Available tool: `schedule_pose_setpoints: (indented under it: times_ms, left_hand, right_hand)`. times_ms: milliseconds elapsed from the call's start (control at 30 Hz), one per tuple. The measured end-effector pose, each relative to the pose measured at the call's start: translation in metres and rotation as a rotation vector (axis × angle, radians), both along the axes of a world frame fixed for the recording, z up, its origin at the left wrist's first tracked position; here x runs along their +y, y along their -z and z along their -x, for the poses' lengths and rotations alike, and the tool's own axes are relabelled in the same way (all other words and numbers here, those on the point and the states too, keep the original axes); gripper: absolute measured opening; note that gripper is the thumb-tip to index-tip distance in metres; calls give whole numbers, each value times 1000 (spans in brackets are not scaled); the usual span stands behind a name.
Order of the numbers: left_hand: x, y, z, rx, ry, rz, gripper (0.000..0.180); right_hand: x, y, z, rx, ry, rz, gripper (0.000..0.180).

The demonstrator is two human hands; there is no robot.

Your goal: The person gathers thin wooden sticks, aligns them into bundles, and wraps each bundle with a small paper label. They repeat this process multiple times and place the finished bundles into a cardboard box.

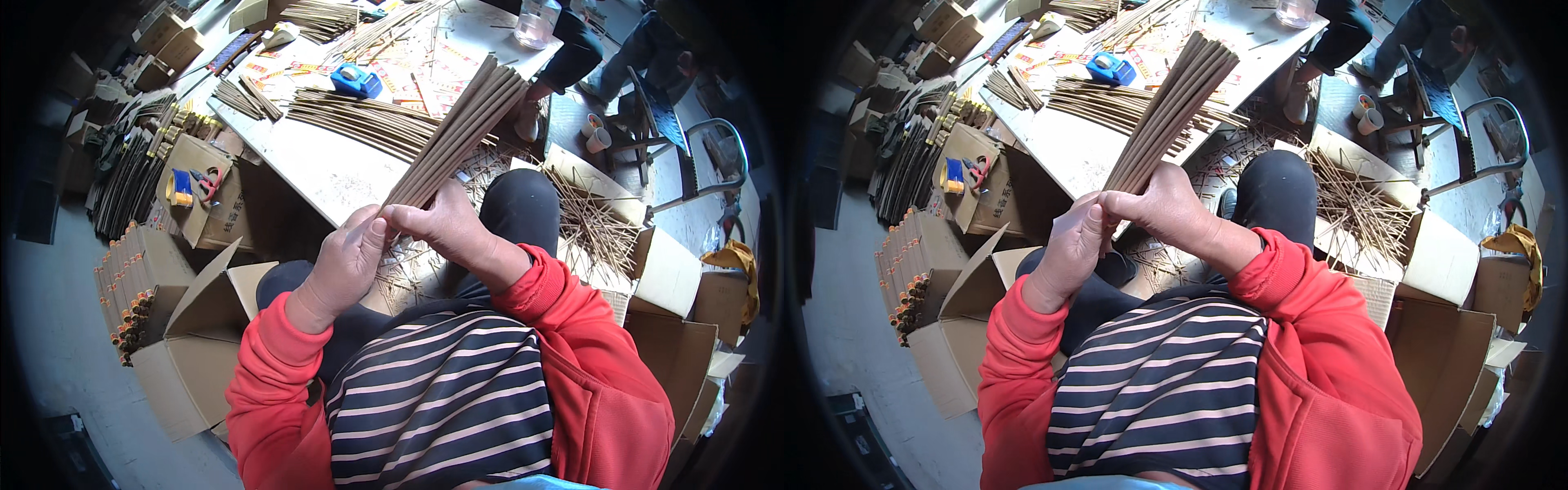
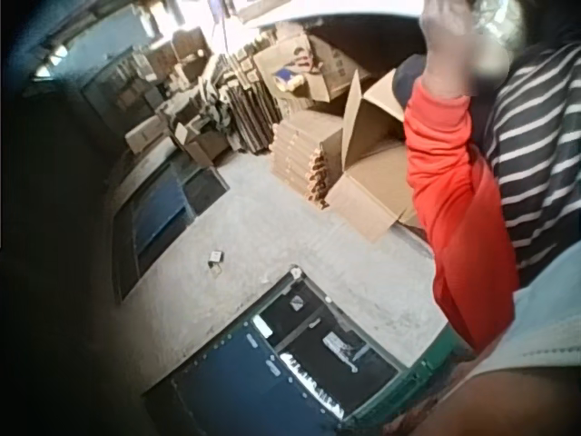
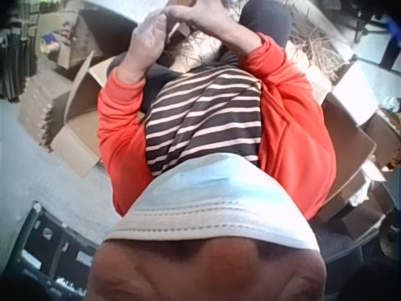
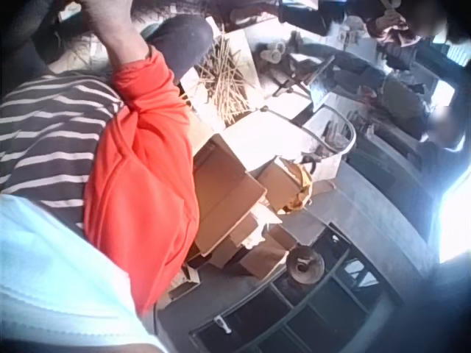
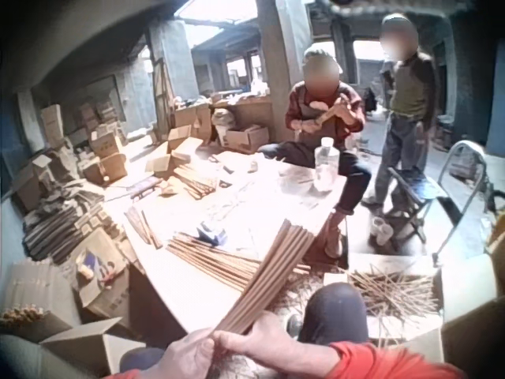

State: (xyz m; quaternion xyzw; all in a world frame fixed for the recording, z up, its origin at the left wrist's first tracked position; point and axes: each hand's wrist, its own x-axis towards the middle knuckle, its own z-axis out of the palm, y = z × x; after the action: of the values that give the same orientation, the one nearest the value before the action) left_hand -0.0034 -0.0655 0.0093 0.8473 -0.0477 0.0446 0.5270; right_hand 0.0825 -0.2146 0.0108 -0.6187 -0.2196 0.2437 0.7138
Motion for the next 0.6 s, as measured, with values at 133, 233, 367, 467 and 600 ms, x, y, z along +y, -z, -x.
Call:
schedule_pose_setpoints:
  times_ms: [133, 233, 367, 467, 600]
  left_hand:
    - [-6, 4, -3, -8, -14, -59, 32]
    - [-3, 15, -6, -86, -13, -192, 25]
    - [-4, 21, -4, -181, -42, -343, 26]
    - [-6, 22, -7, -366, -2, -405, 32]
    - [-12, 18, -9, -434, 60, -449, 50]
  right_hand:
    - [-4, 11, -1, 19, 32, 8, 29]
    - [-5, 15, -2, 29, 54, 38, 29]
    - [-4, 18, 1, 35, 58, 49, 29]
    - [-6, 15, 1, 61, 52, 99, 27]
    - [-10, 11, 2, 175, 73, 30, 22]
